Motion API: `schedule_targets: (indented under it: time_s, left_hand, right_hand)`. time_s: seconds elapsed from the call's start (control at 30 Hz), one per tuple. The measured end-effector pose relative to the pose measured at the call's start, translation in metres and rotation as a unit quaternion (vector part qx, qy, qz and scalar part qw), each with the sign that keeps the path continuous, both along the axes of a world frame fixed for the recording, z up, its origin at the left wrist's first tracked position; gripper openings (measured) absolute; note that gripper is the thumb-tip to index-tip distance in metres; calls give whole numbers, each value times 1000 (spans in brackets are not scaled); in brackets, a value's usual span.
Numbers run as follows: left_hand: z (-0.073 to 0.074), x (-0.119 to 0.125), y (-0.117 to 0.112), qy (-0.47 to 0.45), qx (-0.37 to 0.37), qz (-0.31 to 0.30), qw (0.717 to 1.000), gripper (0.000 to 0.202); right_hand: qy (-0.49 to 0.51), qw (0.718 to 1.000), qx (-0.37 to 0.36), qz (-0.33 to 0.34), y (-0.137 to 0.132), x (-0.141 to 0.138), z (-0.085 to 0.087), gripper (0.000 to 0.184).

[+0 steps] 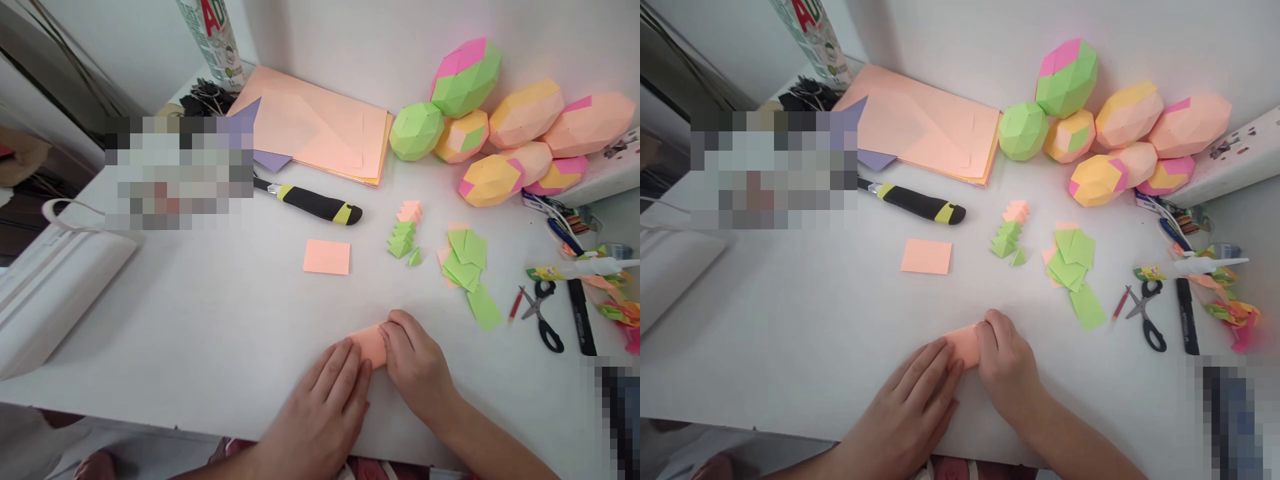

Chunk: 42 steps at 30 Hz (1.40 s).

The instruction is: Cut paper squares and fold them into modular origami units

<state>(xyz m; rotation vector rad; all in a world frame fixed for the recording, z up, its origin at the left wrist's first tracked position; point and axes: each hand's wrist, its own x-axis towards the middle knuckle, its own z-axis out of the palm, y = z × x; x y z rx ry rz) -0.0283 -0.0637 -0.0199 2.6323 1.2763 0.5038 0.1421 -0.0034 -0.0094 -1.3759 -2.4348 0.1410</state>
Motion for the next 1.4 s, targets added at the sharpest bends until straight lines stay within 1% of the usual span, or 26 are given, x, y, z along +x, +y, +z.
schedule_targets:
  time_s: [0.13, 0.27, 0.37, 0.47, 0.53, 0.67, 0.9, 0.97, 1.03, 1.17, 1.23, 1.3, 1.4]
  left_hand:
    - [-3, 3, -2, 4, 16, 8, 1000, 36]
    - [-5, 5, -1, 7, 40, 15, 999, 35]
    - [-4, 6, 0, 1, 57, 19, 998, 33]
    - [-3, 7, 2, -6, 71, 30, 997, 30]
    - [-2, 7, 3, -11, 79, 36, 996, 29]
    - [-1, 7, 4, -17, 80, 34, 996, 28]
    - [-5, 8, 1, 0, 54, 32, 998, 34]
    - [-4, 7, 2, 10, 46, 27, 999, 35]
    - [0, 3, 5, 20, 29, 14, 999, 37]
    - [12, -10, 15, 18, -33, -44, 998, 37]
    - [17, -16, 19, 7, -49, -55, 997, 33]
    - [20, -18, 20, 6, -57, -59, 997, 31]
    - [20, -16, 19, 19, -64, -52, 996, 30]
  right_hand:
    - [3, 1000, -3, -4, 0, -1, 3, 18]
    - [35, 997, -11, -66, -5, 1, 8, 10]
    - [56, 993, -20, -106, -10, 4, 10, 13]
    - [72, 993, -18, -96, -13, 5, 8, 11]
    - [84, 992, -26, -89, -14, 5, 7, 14]
    - [106, 986, -53, -115, -12, 1, 6, 17]
    - [116, 978, -96, -148, -14, 0, 5, 17]
    - [99, 981, -88, -141, -16, 2, 3, 17]
    - [72, 989, -62, -114, -16, 3, 2, 17]
    - [34, 997, -13, -62, -17, 5, 0, 18]
    - [16, 999, 1, -48, -18, 2, 1, 17]
    - [-14, 999, 1, -41, -19, -1, 2, 26]
    - [-76, 996, -5, -50, -22, -6, 5, 38]
